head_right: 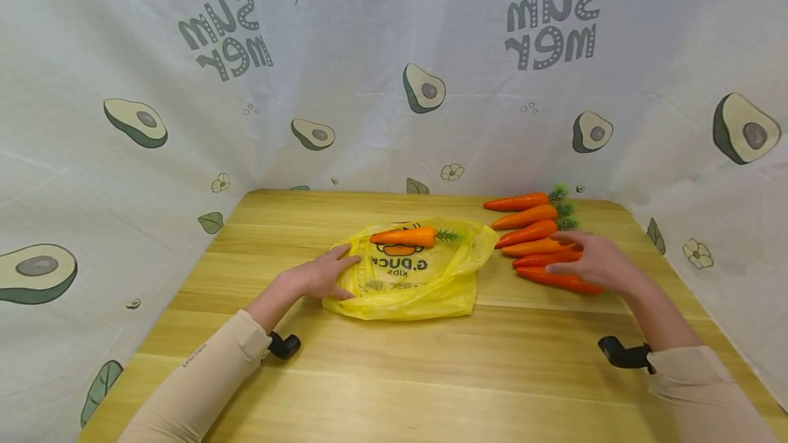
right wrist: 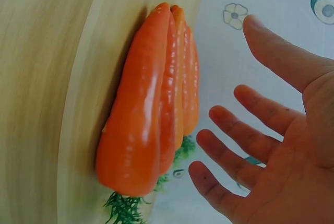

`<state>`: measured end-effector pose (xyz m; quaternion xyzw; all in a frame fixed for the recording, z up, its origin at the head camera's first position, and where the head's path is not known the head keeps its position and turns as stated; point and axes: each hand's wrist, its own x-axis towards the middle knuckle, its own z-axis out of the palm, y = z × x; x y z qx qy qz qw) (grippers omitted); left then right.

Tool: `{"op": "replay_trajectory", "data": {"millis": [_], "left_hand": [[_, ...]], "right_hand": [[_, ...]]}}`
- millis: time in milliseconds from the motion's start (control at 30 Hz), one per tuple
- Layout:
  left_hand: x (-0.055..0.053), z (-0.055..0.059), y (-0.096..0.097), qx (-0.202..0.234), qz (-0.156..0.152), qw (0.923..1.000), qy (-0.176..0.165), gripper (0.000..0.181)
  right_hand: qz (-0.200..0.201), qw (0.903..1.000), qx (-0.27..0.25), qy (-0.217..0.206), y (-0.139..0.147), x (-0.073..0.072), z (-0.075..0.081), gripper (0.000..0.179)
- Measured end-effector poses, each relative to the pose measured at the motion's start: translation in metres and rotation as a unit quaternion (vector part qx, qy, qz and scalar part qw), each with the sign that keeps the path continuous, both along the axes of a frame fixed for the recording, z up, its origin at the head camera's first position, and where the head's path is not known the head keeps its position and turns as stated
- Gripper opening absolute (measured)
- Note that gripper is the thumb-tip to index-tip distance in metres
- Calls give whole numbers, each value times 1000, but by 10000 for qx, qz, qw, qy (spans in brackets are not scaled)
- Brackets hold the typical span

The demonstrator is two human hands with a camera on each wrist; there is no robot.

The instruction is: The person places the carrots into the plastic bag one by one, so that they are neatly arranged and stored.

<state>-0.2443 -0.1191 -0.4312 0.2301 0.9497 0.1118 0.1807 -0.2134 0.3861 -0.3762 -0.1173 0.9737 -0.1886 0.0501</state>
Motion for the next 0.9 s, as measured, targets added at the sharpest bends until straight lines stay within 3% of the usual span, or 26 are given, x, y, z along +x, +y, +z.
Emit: {"op": "replay_trajectory", "data": {"millis": [400,900], "left_hand": [[0,0,1,-59,-25,10000,2,84],[0,-2,1,-107,-57,9999,66,84]], "right_hand": [[-59,10000,-23,-62,18,7,-12,86],[-165,9998,31,69,33,15,-16,78]]}}
